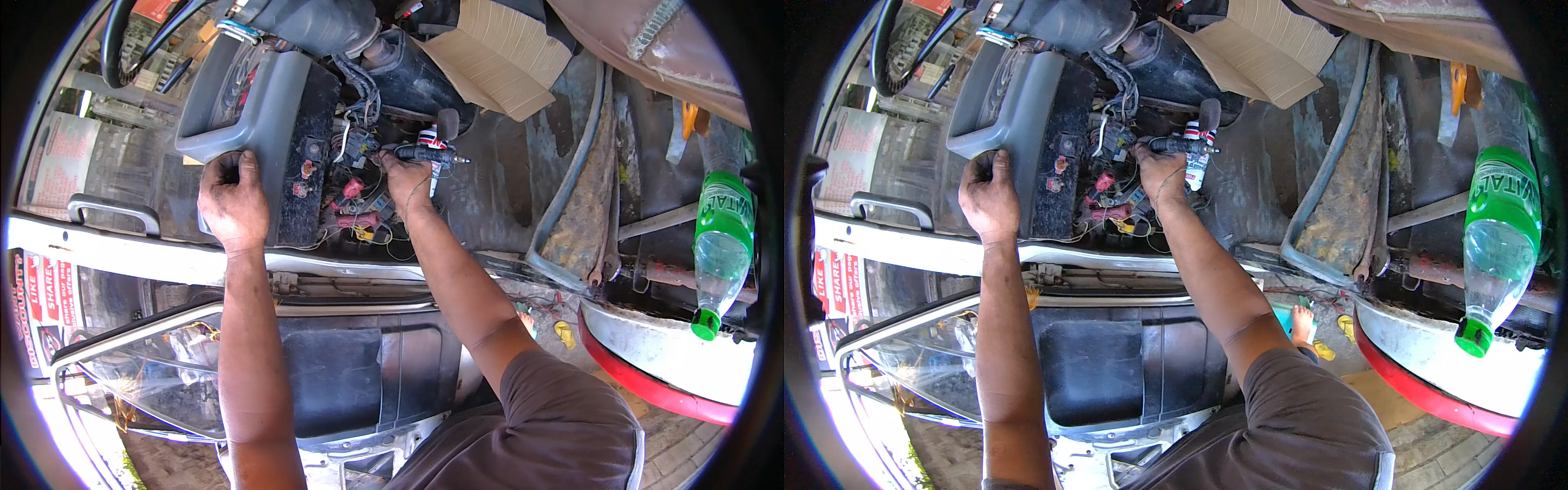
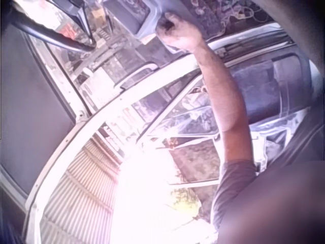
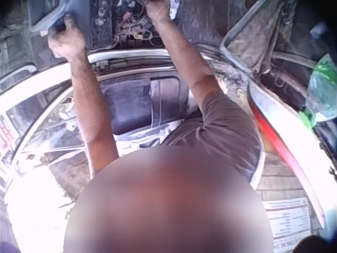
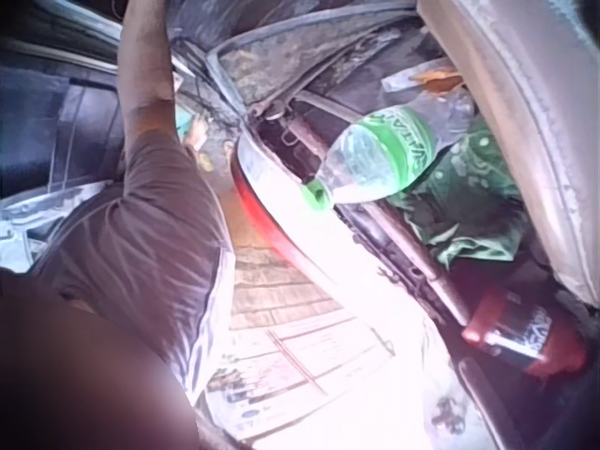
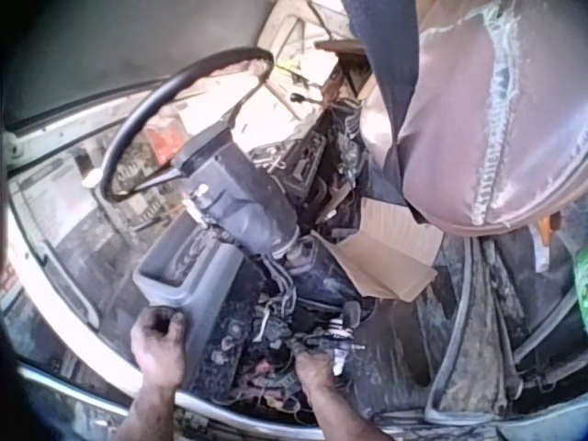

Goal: The person removes a dashboard panel and uses a test light to probe various wires and connectors under the steering column. They repeatedly touch the test light to different points, checking for electrical continuity, then reposition the panel and handle the steering wheel.

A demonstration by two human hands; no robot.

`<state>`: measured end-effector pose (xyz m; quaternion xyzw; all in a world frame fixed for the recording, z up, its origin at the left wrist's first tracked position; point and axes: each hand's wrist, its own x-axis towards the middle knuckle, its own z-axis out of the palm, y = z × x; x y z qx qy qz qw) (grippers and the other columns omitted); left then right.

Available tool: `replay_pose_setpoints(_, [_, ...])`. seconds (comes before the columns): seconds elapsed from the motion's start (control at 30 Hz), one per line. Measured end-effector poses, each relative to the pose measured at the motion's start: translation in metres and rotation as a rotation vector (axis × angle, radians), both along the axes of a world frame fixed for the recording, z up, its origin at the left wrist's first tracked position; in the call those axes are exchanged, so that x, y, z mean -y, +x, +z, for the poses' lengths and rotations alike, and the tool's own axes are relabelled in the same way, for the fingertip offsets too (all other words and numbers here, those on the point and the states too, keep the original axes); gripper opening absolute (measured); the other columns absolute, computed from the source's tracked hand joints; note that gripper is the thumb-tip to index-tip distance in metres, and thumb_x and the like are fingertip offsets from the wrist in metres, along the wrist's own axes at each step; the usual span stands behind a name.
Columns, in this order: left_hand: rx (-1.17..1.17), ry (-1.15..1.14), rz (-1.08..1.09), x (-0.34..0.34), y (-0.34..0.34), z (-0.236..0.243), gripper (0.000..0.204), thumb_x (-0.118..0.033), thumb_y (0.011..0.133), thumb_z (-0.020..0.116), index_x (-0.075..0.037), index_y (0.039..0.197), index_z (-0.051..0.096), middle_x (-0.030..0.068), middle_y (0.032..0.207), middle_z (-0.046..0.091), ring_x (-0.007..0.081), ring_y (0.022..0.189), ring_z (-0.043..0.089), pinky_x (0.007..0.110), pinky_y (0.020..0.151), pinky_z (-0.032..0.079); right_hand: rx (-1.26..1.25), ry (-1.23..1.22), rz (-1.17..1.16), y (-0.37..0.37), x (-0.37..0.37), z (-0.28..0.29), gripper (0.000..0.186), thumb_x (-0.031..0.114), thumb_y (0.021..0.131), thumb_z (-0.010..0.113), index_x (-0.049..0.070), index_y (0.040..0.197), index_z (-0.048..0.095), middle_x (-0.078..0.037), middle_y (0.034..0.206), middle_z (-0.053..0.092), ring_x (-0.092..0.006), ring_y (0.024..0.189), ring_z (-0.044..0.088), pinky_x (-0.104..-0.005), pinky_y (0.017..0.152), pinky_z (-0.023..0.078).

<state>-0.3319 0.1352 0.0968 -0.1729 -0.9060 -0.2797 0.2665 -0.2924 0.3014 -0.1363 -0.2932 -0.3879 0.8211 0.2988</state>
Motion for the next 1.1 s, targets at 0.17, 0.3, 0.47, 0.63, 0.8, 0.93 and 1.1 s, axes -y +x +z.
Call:
replay_pose_setpoints(0.17, [0.008, 0.013, -0.014, 0.002, -0.004, -0.001, 0.029, -0.024, 0.105, 0.080, 0.004, 0.114, 0.081, 0.0149, 0.099, 0.082, 0.0231, 0.089, 0.076, 0.038, 0.089, 0.060, 0.040, 0.044, -0.042, -0.005, 0.006, -0.008, 0.007, 0.001, 0.099, 0.077, -0.003, 0.104, 0.081, -0.009, 0.101, 0.083, -0.0200, 0.088, 0.077, -0.0354, 0.083, 0.060])
replay_pose_setpoints(0.3, [0.018, 0.031, -0.006, 0.002, -0.003, -0.003, 0.030, -0.025, 0.105, 0.080, 0.004, 0.115, 0.081, 0.0148, 0.099, 0.083, 0.0234, 0.089, 0.076, 0.038, 0.089, 0.059, -0.011, 0.005, -0.080, -0.009, 0.011, -0.013, 0.007, -0.001, 0.101, 0.075, -0.003, 0.105, 0.080, -0.009, 0.100, 0.083, -0.0186, 0.086, 0.077, -0.0343, 0.079, 0.061])
replay_pose_setpoints(0.47, [0.029, 0.064, -0.034, 0.000, 0.000, -0.001, 0.031, -0.025, 0.105, 0.079, 0.004, 0.115, 0.081, 0.0159, 0.100, 0.083, 0.0242, 0.091, 0.077, 0.039, 0.090, 0.059, -0.033, -0.060, -0.094, -0.010, 0.012, -0.013, 0.008, 0.000, 0.101, 0.074, -0.003, 0.104, 0.081, -0.010, 0.100, 0.083, -0.0195, 0.086, 0.078, -0.0341, 0.080, 0.060])
replay_pose_setpoints(0.63, [0.029, 0.071, -0.023, -0.003, 0.002, 0.000, 0.023, -0.017, 0.103, 0.080, 0.006, 0.109, 0.079, 0.0135, 0.099, 0.079, 0.0228, 0.088, 0.074, 0.039, 0.087, 0.060, 0.022, -0.125, -0.087, -0.008, 0.012, -0.006, 0.011, 0.007, 0.100, 0.077, -0.003, 0.101, 0.083, -0.011, 0.100, 0.084, -0.0207, 0.086, 0.078, -0.0354, 0.081, 0.059])
replay_pose_setpoints(0.8, [0.041, 0.070, -0.016, -0.002, 0.001, 0.000, 0.025, -0.019, 0.103, 0.080, 0.005, 0.109, 0.079, 0.0138, 0.098, 0.079, 0.0230, 0.088, 0.075, 0.039, 0.087, 0.060, 0.033, -0.168, -0.047, -0.003, 0.011, 0.002, 0.020, 0.016, 0.100, 0.079, -0.004, 0.098, 0.083, -0.013, 0.100, 0.085, -0.0221, 0.088, 0.076, -0.0377, 0.086, 0.057])
replay_pose_setpoints(0.93, [0.033, 0.058, -0.009, -0.001, 0.000, -0.001, 0.025, -0.020, 0.103, 0.081, 0.004, 0.109, 0.079, 0.0135, 0.098, 0.079, 0.0228, 0.087, 0.075, 0.039, 0.086, 0.060, 0.071, -0.117, -0.039, 0.001, 0.009, 0.007, 0.024, 0.019, 0.100, 0.080, -0.005, 0.102, 0.081, -0.013, 0.103, 0.084, -0.0238, 0.089, 0.075, -0.0382, 0.087, 0.056])
replay_pose_setpoints(1.1, [0.030, 0.056, -0.003, -0.001, 0.000, -0.001, 0.031, -0.026, 0.105, 0.080, 0.003, 0.115, 0.081, 0.0134, 0.098, 0.082, 0.0245, 0.089, 0.075, 0.040, 0.089, 0.059, 0.009, -0.227, -0.048, 0.002, 0.008, 0.007, 0.021, 0.014, 0.098, 0.084, -0.003, 0.108, 0.078, -0.013, 0.107, 0.082, -0.0239, 0.092, 0.073, -0.0410, 0.087, 0.056])
